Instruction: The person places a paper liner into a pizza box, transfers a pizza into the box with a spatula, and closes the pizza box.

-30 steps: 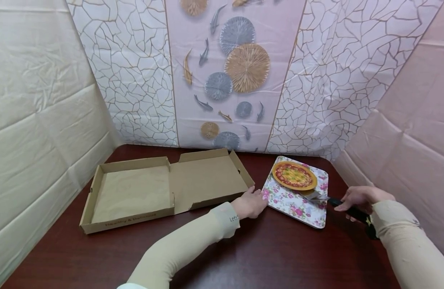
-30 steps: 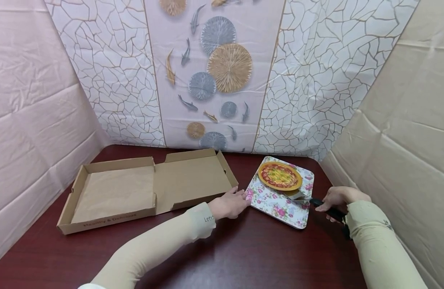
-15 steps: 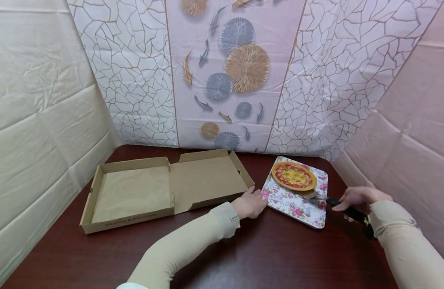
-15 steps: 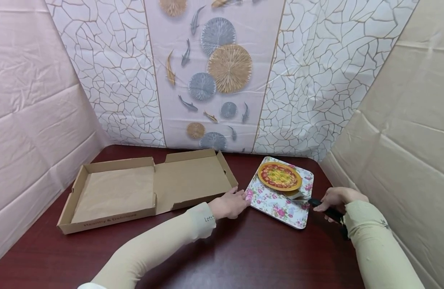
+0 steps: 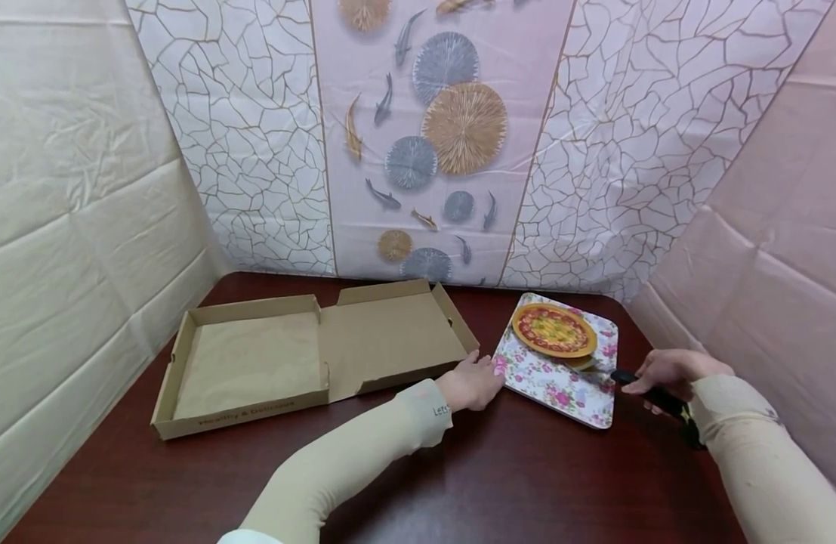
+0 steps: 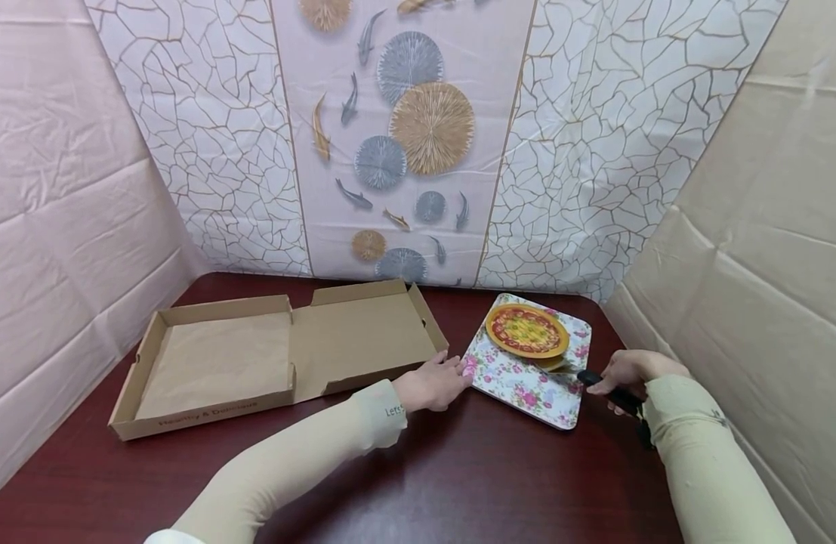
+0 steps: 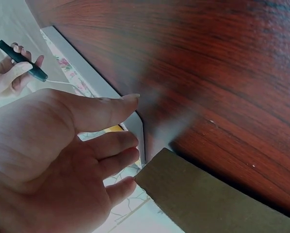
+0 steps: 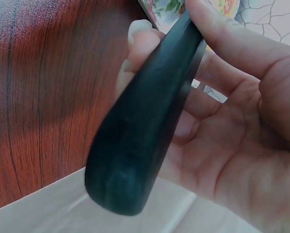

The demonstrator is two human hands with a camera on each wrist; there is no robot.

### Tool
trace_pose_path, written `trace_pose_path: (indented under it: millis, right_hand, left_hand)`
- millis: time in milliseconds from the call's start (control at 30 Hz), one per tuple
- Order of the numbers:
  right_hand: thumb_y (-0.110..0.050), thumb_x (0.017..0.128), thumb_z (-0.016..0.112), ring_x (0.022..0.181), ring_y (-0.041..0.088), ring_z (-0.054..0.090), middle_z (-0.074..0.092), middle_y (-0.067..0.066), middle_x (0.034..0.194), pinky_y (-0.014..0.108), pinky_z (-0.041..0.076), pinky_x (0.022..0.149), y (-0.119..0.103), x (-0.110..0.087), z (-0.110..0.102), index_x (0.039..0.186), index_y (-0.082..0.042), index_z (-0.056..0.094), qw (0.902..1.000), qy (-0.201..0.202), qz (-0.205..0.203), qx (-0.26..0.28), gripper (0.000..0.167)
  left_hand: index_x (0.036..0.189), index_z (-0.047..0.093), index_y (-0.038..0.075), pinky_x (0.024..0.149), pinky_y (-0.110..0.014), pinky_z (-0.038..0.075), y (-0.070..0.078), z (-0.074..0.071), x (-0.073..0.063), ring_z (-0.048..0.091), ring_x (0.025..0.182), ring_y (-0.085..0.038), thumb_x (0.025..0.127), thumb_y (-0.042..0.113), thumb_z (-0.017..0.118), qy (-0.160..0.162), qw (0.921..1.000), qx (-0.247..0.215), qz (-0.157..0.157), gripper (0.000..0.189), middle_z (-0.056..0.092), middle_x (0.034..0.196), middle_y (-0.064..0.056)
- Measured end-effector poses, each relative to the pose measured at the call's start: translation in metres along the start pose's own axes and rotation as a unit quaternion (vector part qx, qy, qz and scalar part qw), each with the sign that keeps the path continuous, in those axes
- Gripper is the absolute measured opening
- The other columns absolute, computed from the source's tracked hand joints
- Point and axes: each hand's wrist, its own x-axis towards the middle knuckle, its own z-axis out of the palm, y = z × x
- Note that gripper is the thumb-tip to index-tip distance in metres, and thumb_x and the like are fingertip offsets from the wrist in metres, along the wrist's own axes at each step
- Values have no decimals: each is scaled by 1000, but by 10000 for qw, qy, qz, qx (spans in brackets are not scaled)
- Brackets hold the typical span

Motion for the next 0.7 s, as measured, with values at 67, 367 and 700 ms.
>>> trace_pose_path:
  millis: [67,367,700]
  right_hand:
    - [-22,95,59,61,9,62,63,1,69,25,53,63,1,1,-1,85,-5,57,10000,52,13,-1,20]
    - [-23,95,59,62,9,62,64,1,68,24,52,62,-2,3,-1,88,-4,58,9999,122,44,-51,21]
    - [-24,96,58,62,8,62,65,0,68,23,51,62,-3,6,0,89,-3,59,9999,75,73,12,22]
  left_hand:
    - [142,45,26,121,-35,19,1,-1,1,28,147,-16,100,27,47,-19,10000,5,5,42,35,156,1]
    - [144,42,26,121,-35,19,0,-2,2,27,147,-17,99,26,49,-77,10000,-3,-15,45,33,157,-1]
    - [143,44,26,121,-34,19,0,-3,1,28,147,-17,100,25,48,-65,9999,-92,18,43,34,157,0]
